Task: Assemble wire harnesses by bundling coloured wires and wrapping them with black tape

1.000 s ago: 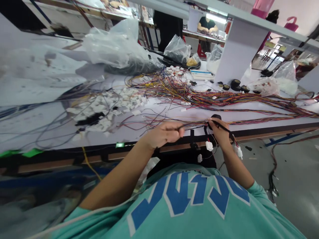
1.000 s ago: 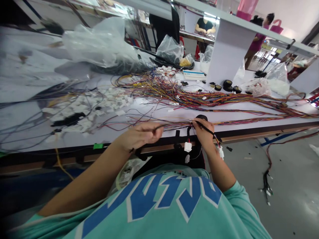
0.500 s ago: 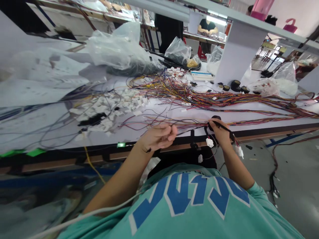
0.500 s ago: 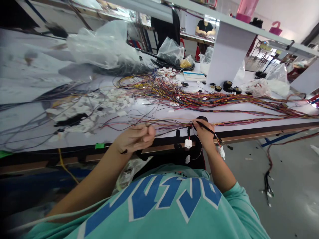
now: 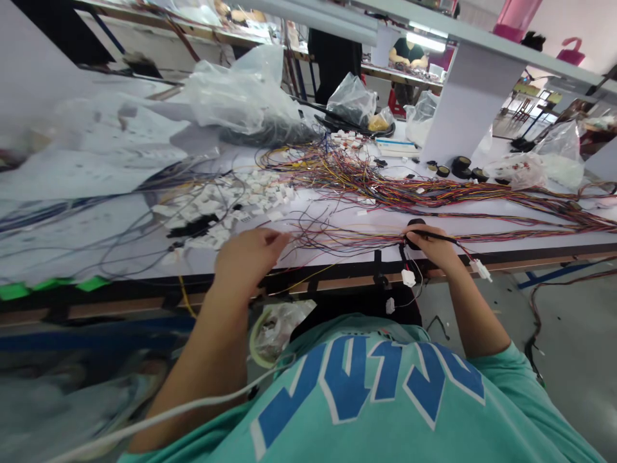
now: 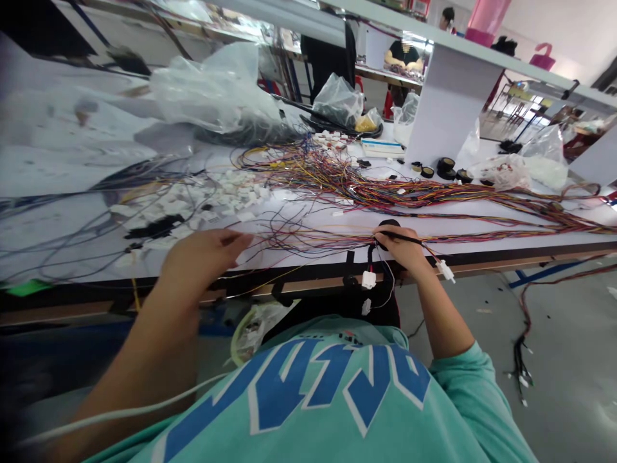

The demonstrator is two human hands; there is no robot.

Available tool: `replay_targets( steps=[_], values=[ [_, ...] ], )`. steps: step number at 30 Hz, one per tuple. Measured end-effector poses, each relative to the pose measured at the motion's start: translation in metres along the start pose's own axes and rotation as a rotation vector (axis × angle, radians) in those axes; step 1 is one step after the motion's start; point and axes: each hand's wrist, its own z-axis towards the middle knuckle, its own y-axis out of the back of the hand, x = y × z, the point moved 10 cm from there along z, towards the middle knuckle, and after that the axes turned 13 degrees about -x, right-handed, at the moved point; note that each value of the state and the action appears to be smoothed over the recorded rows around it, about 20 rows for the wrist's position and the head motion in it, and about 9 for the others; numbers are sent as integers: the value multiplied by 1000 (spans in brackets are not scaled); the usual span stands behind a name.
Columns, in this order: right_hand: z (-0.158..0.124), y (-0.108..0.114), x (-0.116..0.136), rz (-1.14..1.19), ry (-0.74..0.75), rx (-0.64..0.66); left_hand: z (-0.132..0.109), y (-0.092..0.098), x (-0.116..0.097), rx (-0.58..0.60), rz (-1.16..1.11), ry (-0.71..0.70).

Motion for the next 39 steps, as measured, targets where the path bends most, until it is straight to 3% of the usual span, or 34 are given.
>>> replay_targets(
  steps=[2, 3, 5, 8, 10, 13, 18, 23, 28, 34, 39],
  values=[
    [7, -2, 6, -86, 50, 62, -7, -1, -18, -23, 28, -102],
    [10, -3, 11, -145, 94, 78, -12, -10, -32, 4, 1, -177],
    [15, -8, 25, -277, 205, 100, -25, -42, -65, 125, -129, -330],
    [17, -27, 43, -492, 340, 200, -36, -90, -103, 193, -241, -472],
    [14, -41, 48, -621, 382, 304, -38, -120, -116, 257, -250, -511],
    [8, -52, 47, -718, 390, 432, -33, -141, -117, 263, -266, -521],
    [-2, -57, 35, -715, 383, 542, -28, -157, -88, 364, -425, -316],
    [-4, -51, 28, -768, 350, 530, -30, -170, -72, 442, -565, -173],
    [-5, -47, 44, -780, 448, 439, -26, -168, -53, 394, -714, 26],
    [-6, -52, 58, -715, 625, 344, -40, -151, -53, 393, -674, -90],
    [-8, -58, 59, -561, 734, 303, -47, -130, -79, 257, -448, -508]
  ],
)
